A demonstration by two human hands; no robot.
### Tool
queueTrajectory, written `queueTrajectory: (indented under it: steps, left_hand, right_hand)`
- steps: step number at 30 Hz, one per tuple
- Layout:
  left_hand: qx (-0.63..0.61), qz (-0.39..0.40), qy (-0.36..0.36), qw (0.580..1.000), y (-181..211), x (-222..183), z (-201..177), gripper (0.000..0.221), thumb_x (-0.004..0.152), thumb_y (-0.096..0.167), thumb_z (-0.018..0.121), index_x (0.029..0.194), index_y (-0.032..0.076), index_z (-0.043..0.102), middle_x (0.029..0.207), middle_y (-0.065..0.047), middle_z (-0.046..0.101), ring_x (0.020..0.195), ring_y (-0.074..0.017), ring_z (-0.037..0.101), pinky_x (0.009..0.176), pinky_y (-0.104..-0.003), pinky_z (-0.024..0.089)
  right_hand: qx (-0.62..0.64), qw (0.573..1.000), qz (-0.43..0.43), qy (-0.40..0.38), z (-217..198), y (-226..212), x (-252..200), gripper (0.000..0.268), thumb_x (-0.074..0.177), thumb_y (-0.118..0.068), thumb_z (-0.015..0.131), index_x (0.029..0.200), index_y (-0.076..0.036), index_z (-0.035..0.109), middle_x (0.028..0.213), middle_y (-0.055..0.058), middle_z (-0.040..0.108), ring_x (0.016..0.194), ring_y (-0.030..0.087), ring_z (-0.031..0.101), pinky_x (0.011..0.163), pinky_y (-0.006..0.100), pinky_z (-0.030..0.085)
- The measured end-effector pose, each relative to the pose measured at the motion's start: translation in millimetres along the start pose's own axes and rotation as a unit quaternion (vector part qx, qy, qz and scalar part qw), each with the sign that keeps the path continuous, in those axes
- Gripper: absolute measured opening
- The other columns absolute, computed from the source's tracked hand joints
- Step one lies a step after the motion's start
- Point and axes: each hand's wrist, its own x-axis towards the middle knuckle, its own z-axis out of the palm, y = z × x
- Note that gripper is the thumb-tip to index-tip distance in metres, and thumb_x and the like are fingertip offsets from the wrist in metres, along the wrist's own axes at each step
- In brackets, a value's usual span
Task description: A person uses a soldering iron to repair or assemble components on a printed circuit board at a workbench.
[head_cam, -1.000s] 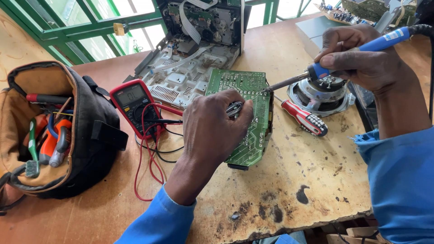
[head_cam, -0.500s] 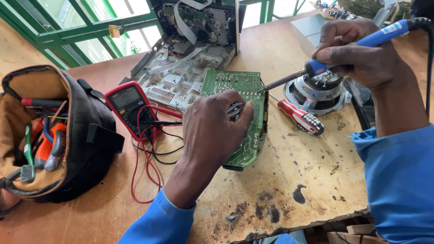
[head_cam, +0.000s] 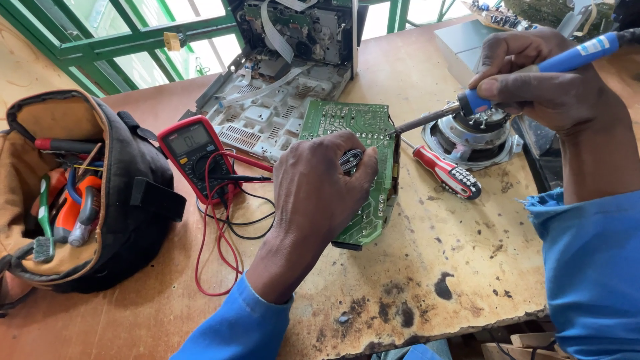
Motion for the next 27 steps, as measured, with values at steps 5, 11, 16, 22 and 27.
queueTrajectory:
  steps: [5, 11, 16, 22, 27]
  left_hand:
    - [-0.001, 0.001, 0.0, 1.0, 0.9, 0.1, -0.5, 0.026, 0.09, 0.04, 0.068, 0.087, 0.019, 0.082, 0.041, -0.006, 0.054, 0.038, -0.0247, 0.053, 0.045, -0.045, 0.042]
    - [0.01, -0.007, -0.004, 1.0, 1.0, 0.6, 0.4, 0.026, 0.09, 0.043, 0.067, 0.087, 0.021, 0.082, 0.043, -0.006, 0.058, 0.041, -0.0266, 0.059, 0.048, -0.046, 0.045]
    - [-0.001, 0.003, -0.001, 1.0, 0.1, -0.4, 0.2, 0.025, 0.09, 0.04, 0.067, 0.087, 0.02, 0.082, 0.043, -0.004, 0.058, 0.041, -0.0239, 0.057, 0.048, -0.045, 0.044]
    - [0.003, -0.003, -0.002, 1.0, 0.7, 0.0, -0.6, 0.025, 0.09, 0.041, 0.067, 0.086, 0.021, 0.081, 0.045, -0.006, 0.06, 0.044, -0.0284, 0.061, 0.05, -0.047, 0.045]
    - [-0.005, -0.003, 0.012, 1.0, 0.1, 0.4, -2.8, 0.025, 0.089, 0.042, 0.067, 0.087, 0.021, 0.081, 0.049, -0.005, 0.064, 0.046, -0.026, 0.063, 0.05, -0.046, 0.045]
  right_hand:
    - [-0.016, 1.0, -0.009, -0.02, -5.9, 4.2, -0.5, 0.011, 0.093, -0.012, 0.07, 0.097, -0.01, 0.06, 0.093, 0.008, 0.074, 0.056, 0.008, 0.048, 0.047, 0.026, 0.04]
    - [-0.002, 0.999, -0.01, -0.031, -7.1, 7.1, -0.8, 0.014, 0.092, -0.019, 0.071, 0.096, -0.012, 0.06, 0.094, 0.006, 0.073, 0.06, 0.006, 0.052, 0.049, 0.025, 0.04]
    - [-0.026, 0.999, -0.009, -0.032, -7.3, 4.9, -0.8, 0.011, 0.093, -0.017, 0.071, 0.1, -0.011, 0.064, 0.088, 0.007, 0.071, 0.063, 0.011, 0.056, 0.052, 0.03, 0.045]
    - [-0.013, 0.999, -0.018, -0.038, -7.3, 5.8, -0.7, 0.009, 0.095, -0.015, 0.07, 0.1, -0.012, 0.063, 0.089, 0.005, 0.071, 0.059, 0.006, 0.05, 0.05, 0.026, 0.041]
    - [0.031, 0.999, -0.01, -0.006, 7.8, -2.4, 2.4, 0.013, 0.092, -0.016, 0.071, 0.095, -0.01, 0.061, 0.078, 0.004, 0.065, 0.053, 0.004, 0.047, 0.046, 0.022, 0.034]
